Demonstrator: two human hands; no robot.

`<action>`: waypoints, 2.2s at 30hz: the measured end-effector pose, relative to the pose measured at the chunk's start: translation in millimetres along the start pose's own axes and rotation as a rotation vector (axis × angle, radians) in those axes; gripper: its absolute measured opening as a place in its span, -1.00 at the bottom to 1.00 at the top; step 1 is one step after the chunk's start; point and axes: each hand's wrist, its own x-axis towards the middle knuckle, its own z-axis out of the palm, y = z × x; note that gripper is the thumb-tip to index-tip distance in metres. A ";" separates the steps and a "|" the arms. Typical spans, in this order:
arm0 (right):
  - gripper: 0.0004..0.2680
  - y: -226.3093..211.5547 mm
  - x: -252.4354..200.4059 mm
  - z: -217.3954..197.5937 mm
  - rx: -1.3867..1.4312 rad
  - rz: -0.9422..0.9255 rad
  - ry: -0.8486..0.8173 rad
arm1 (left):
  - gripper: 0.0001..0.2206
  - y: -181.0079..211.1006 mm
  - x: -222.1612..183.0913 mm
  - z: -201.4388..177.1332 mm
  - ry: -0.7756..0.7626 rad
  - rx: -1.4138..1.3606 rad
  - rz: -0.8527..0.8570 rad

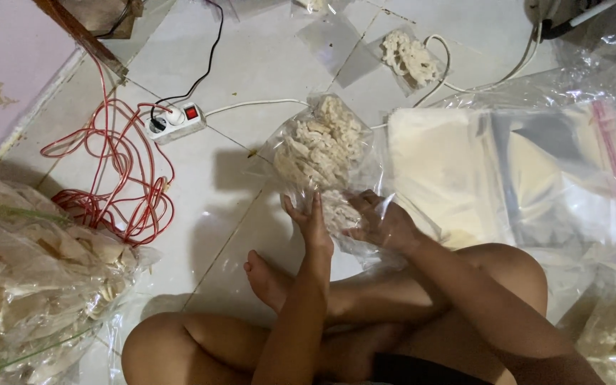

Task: Manually filling small plastic bags with dried crackers while sitting on the floor.

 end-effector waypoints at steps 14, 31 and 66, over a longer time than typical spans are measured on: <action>-0.50 -14.3 4.2 14.7 0.339 0.340 -0.108 | 0.00 11.1 -10.1 -10.7 -0.123 0.060 -0.056; -0.75 20.2 58.4 52.1 0.825 0.137 0.447 | 0.06 -12.0 12.4 -57.3 -0.275 0.022 -0.003; -0.63 17.3 22.6 65.4 1.036 0.301 0.407 | -0.07 -50.4 -0.9 -87.3 -0.396 0.123 0.010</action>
